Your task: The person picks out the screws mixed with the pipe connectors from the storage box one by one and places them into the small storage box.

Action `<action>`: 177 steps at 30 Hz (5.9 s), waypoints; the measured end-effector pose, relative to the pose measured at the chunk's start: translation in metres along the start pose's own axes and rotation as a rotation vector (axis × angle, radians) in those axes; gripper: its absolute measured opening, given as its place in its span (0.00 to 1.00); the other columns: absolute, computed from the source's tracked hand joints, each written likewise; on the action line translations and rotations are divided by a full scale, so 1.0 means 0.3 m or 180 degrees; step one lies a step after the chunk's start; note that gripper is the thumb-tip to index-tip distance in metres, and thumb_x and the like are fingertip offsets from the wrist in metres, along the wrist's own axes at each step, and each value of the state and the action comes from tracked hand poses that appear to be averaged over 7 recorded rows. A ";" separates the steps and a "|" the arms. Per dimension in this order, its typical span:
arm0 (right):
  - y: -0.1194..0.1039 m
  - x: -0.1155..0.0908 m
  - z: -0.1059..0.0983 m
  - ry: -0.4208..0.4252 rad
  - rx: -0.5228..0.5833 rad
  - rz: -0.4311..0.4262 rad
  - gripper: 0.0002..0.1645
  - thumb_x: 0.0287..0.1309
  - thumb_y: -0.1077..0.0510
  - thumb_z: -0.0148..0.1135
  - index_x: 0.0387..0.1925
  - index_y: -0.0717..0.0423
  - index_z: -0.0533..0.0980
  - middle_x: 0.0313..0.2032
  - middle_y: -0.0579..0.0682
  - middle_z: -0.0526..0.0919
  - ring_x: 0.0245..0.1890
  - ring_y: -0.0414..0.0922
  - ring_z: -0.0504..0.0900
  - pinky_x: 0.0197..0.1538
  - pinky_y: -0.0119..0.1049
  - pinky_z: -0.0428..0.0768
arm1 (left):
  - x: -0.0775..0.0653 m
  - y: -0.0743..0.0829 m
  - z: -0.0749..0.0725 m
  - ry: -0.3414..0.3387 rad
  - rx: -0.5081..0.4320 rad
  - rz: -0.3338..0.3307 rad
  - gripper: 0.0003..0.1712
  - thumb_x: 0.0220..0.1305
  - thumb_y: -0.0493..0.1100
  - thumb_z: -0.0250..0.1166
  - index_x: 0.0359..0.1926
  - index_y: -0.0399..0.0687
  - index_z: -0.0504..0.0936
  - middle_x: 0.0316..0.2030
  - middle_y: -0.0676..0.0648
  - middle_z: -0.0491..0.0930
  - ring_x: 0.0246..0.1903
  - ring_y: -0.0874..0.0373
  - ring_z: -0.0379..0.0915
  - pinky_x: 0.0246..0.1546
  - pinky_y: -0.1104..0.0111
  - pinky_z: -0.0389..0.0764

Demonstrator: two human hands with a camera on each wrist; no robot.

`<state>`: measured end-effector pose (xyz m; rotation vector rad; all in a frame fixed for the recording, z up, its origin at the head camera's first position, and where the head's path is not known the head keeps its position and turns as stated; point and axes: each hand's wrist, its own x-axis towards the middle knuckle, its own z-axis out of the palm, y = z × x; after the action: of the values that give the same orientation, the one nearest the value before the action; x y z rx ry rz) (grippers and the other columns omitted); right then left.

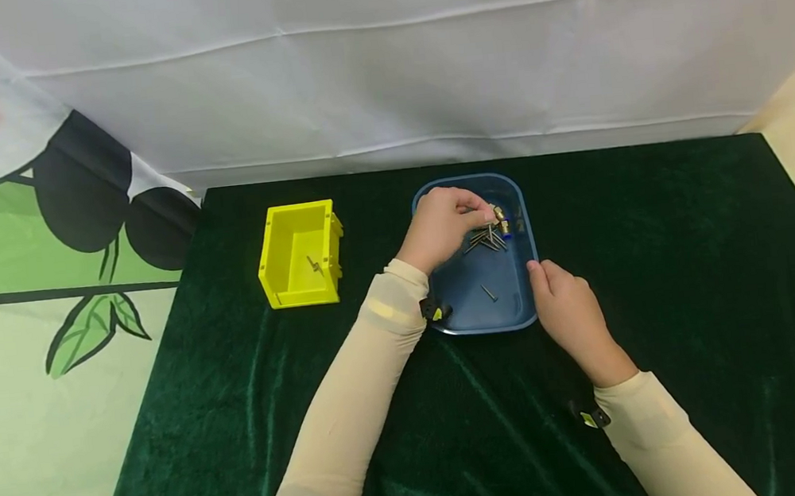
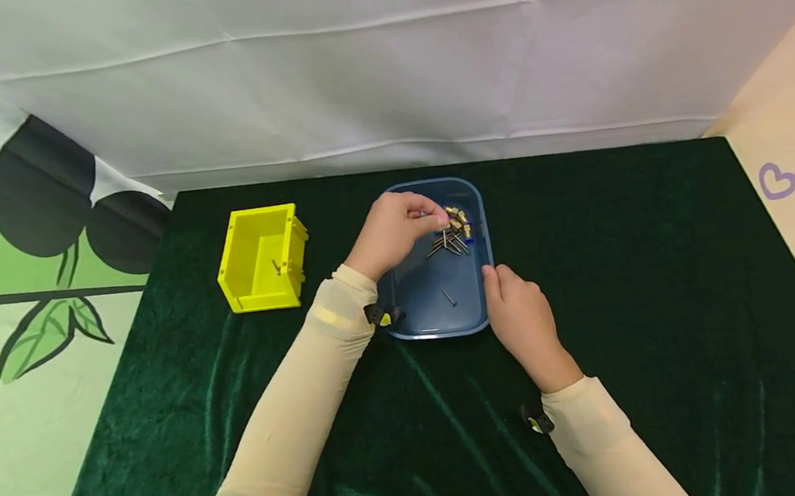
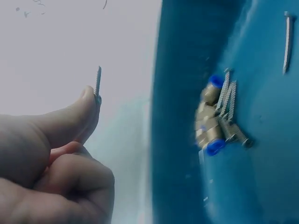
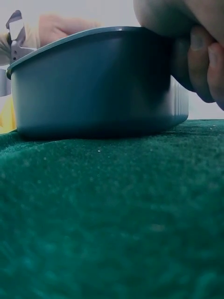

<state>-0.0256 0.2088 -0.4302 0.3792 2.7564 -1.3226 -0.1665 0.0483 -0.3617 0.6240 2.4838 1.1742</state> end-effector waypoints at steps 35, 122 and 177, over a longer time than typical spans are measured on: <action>-0.009 -0.005 -0.005 0.0067 -0.0026 -0.0039 0.34 0.77 0.36 0.31 0.31 0.57 0.71 0.21 0.53 0.69 0.18 0.48 0.70 0.21 0.38 0.69 | -0.345 -0.359 -0.482 0.1786 -0.0453 -0.1593 0.21 0.66 0.58 0.64 0.52 0.52 0.85 0.57 0.48 0.76 0.52 0.46 0.73 0.52 0.52 0.80; -0.025 -0.001 0.028 0.0020 0.0041 -0.0057 0.32 0.78 0.38 0.32 0.29 0.55 0.70 0.20 0.52 0.69 0.18 0.48 0.70 0.21 0.38 0.68 | 0.009 -0.022 -0.035 0.0047 -0.1400 0.0020 0.11 0.68 0.45 0.66 0.45 0.45 0.87 0.42 0.47 0.86 0.42 0.61 0.79 0.45 0.70 0.76; -0.013 0.007 0.026 -0.0033 0.0045 -0.0118 0.33 0.77 0.37 0.30 0.31 0.56 0.70 0.21 0.51 0.70 0.18 0.47 0.70 0.20 0.38 0.68 | 0.135 -0.170 0.099 -0.1211 0.0781 0.0163 0.04 0.58 0.45 0.73 0.35 0.54 0.91 0.33 0.60 0.87 0.38 0.67 0.78 0.44 0.73 0.75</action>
<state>-0.0292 0.2008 -0.4325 0.3227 2.7604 -1.3490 -0.1999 0.0594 -0.4240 0.8886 2.3053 0.6896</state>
